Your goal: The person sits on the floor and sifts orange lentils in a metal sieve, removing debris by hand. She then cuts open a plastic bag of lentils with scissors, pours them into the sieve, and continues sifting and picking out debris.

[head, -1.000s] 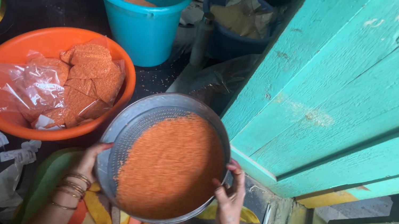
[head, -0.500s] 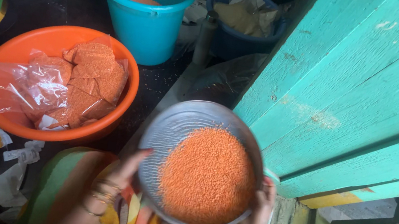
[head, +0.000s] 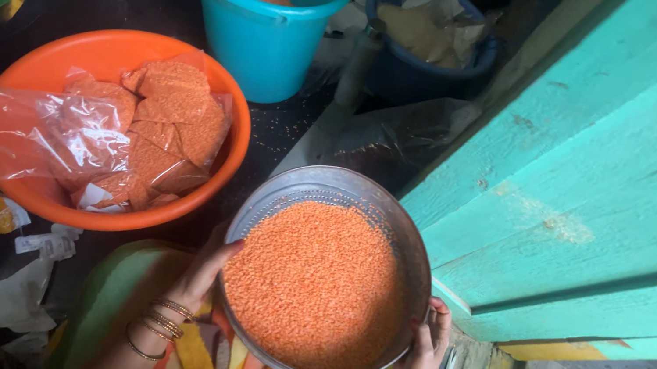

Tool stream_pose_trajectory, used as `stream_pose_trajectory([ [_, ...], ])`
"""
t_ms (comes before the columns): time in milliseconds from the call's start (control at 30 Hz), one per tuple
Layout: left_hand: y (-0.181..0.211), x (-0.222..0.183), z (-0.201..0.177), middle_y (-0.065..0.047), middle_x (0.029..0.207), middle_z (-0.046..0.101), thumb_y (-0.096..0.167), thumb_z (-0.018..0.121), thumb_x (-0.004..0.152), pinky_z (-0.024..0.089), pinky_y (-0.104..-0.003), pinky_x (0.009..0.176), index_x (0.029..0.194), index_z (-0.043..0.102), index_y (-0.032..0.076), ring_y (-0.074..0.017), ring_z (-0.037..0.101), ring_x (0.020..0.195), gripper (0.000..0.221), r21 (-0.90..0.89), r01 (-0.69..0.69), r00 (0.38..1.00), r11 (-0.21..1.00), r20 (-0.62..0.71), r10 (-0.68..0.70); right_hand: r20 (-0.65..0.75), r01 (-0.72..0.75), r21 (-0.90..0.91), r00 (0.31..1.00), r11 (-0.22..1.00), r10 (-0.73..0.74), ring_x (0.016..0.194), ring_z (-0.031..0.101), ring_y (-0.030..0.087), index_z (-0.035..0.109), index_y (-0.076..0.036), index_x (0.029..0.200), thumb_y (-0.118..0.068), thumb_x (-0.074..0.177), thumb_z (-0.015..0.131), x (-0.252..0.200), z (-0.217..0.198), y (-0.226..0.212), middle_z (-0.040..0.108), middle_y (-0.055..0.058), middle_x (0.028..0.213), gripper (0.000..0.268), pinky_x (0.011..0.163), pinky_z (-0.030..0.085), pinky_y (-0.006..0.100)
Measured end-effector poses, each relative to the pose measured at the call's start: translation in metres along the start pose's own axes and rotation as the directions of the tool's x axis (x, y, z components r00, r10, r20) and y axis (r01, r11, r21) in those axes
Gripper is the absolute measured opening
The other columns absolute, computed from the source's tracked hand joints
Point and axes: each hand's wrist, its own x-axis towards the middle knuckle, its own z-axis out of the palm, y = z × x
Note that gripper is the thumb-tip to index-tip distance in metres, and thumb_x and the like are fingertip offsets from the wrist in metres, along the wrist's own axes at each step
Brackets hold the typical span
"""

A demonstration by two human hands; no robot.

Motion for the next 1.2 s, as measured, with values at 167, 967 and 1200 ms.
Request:
stream_pose_trajectory([
  [167,0.004,0.019,-0.016,-0.008,0.144,0.055,0.033,0.067,0.090,0.037,-0.038,0.113,0.148,0.044,0.007,-0.0192,0.050,0.134,0.068,0.263,-0.148,0.987,0.953,0.103,0.125,0.013,0.064,-0.117,0.998,0.991,-0.063,0.126,0.053,0.024,0.049,-0.005,0.129,0.003,0.087,0.044,-0.003,0.011,-0.003,0.055,0.016,0.142,0.043,0.107,0.044,0.036],
  [967,-0.008,0.125,-0.038,-0.014,0.136,0.066,0.059,0.044,0.100,0.043,-0.034,0.109,0.133,0.061,-0.003,-0.0214,0.059,0.129,0.072,0.343,-0.140,0.974,0.929,0.214,0.068,0.766,0.767,-0.626,0.569,0.142,0.300,0.094,0.071,0.030,0.074,-0.006,0.108,-0.008,0.084,0.072,0.049,0.237,-0.027,0.074,0.011,0.100,0.024,0.082,0.058,0.040],
  [1200,-0.023,0.146,-0.050,-0.020,0.142,0.059,0.066,0.045,0.096,0.039,-0.037,0.112,0.137,0.057,-0.005,-0.0281,0.054,0.136,0.083,0.420,-0.088,0.996,0.903,0.038,0.079,0.760,0.793,-0.600,0.523,0.106,0.386,0.088,0.071,0.024,0.073,-0.006,0.108,-0.015,0.089,0.071,0.080,0.241,0.027,0.074,0.009,0.099,0.022,0.077,0.059,0.036],
])
